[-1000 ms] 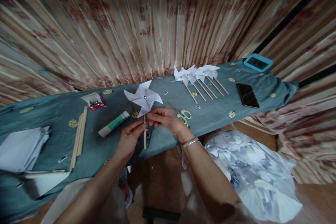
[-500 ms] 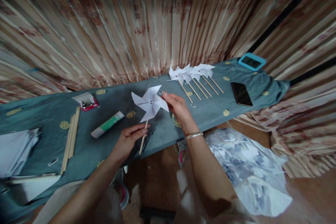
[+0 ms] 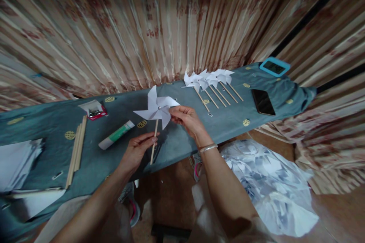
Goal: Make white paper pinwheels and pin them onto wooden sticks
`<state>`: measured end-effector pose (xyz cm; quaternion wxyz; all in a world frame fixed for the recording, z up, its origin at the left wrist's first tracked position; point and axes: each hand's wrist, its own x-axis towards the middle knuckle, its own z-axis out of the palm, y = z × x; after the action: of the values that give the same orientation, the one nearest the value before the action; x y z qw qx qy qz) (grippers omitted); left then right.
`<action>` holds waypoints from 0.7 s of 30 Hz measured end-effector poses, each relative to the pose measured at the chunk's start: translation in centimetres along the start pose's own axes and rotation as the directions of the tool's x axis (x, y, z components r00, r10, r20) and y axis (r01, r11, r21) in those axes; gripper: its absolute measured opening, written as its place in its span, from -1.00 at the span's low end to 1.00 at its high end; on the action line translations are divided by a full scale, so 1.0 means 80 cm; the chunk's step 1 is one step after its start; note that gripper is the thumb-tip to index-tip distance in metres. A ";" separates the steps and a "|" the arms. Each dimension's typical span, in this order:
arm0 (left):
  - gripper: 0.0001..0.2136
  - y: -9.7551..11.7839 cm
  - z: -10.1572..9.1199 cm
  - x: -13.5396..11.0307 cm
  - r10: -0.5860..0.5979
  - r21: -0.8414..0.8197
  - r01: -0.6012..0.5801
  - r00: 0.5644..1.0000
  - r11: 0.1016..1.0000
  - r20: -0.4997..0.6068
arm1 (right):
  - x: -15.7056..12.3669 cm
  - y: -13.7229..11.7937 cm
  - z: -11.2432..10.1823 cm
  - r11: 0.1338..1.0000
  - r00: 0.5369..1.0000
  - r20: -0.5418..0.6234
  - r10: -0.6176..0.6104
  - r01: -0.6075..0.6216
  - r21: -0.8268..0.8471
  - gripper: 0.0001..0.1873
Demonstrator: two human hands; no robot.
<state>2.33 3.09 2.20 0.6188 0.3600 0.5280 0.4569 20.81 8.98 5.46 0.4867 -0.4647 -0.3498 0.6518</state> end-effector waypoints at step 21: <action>-0.61 -0.003 -0.004 0.006 0.023 -0.043 -0.024 0.999 0.999 -0.024 | -0.016 0.011 0.018 0.988 0.955 0.277 0.109 -0.074 -0.135 -0.59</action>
<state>2.06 3.46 1.77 0.6146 0.3472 0.5209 0.4800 19.34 7.54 5.48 0.3713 -0.4113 -0.4333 0.7108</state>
